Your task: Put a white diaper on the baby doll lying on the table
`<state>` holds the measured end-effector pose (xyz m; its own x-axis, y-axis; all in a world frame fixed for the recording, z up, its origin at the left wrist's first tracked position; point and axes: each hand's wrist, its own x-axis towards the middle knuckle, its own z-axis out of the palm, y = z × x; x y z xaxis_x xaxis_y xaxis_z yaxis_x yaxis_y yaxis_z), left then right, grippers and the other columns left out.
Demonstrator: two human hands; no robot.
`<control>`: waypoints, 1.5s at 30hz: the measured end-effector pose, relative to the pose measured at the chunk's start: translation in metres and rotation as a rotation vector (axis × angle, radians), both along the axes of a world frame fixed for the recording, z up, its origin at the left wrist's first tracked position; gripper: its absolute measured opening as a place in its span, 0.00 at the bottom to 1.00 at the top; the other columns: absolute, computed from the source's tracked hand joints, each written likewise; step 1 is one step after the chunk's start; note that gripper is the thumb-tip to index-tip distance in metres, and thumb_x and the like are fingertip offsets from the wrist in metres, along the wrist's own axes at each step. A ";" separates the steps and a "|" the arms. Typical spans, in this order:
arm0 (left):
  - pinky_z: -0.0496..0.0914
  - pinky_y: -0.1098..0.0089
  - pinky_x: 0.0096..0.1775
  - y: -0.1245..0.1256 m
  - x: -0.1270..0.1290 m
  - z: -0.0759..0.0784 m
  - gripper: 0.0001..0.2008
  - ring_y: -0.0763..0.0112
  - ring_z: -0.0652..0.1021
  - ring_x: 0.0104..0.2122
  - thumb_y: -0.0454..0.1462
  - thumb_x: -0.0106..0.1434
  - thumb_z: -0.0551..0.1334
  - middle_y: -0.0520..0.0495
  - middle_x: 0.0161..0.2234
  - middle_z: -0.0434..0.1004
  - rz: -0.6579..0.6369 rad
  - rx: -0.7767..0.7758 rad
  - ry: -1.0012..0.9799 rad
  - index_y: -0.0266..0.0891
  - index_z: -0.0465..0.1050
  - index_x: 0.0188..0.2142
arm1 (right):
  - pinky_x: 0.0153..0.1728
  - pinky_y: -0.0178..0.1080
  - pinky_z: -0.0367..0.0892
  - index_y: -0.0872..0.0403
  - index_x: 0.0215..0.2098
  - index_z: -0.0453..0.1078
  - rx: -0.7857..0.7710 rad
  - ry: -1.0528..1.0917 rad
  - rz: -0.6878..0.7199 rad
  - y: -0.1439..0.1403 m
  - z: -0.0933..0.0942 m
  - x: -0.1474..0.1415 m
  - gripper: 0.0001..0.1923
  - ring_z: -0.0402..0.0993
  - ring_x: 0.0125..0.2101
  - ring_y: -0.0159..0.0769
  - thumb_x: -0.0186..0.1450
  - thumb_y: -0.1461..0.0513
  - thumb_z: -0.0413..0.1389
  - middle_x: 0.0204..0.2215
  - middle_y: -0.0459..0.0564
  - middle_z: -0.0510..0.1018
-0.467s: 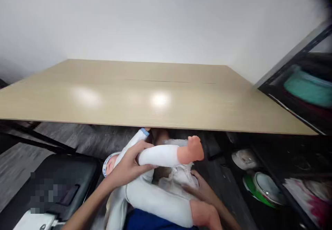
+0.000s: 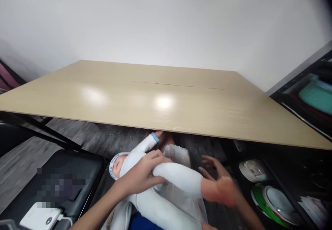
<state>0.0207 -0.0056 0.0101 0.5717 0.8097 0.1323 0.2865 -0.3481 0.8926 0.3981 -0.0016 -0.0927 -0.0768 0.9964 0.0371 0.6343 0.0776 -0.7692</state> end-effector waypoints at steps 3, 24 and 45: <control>0.74 0.54 0.52 -0.006 0.012 -0.011 0.26 0.51 0.79 0.50 0.44 0.68 0.71 0.46 0.50 0.78 -0.069 0.067 0.072 0.61 0.75 0.64 | 0.58 0.57 0.76 0.46 0.62 0.71 0.182 -0.129 0.162 0.030 0.052 -0.024 0.21 0.80 0.54 0.52 0.73 0.53 0.59 0.55 0.56 0.80; 0.73 0.51 0.58 -0.107 0.003 -0.024 0.17 0.59 0.80 0.45 0.50 0.70 0.70 0.48 0.41 0.80 0.415 0.869 -0.038 0.46 0.74 0.53 | 0.36 0.38 0.63 0.50 0.47 0.73 0.266 -0.511 0.694 0.039 0.129 -0.193 0.11 0.82 0.38 0.43 0.68 0.58 0.57 0.39 0.49 0.86; 0.71 0.63 0.41 0.097 -0.086 0.055 0.32 0.50 0.83 0.43 0.65 0.68 0.61 0.43 0.47 0.85 0.518 0.437 0.474 0.43 0.71 0.55 | 0.30 0.41 0.57 0.48 0.44 0.74 0.338 -0.705 0.033 0.108 0.212 -0.068 0.15 0.80 0.35 0.55 0.65 0.48 0.61 0.37 0.56 0.85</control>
<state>-0.0653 0.0914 0.0651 0.2145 0.9173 0.3354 0.8179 -0.3564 0.4516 0.3299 0.1061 0.1189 -0.2248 0.9364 0.2695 0.9576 0.2635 -0.1169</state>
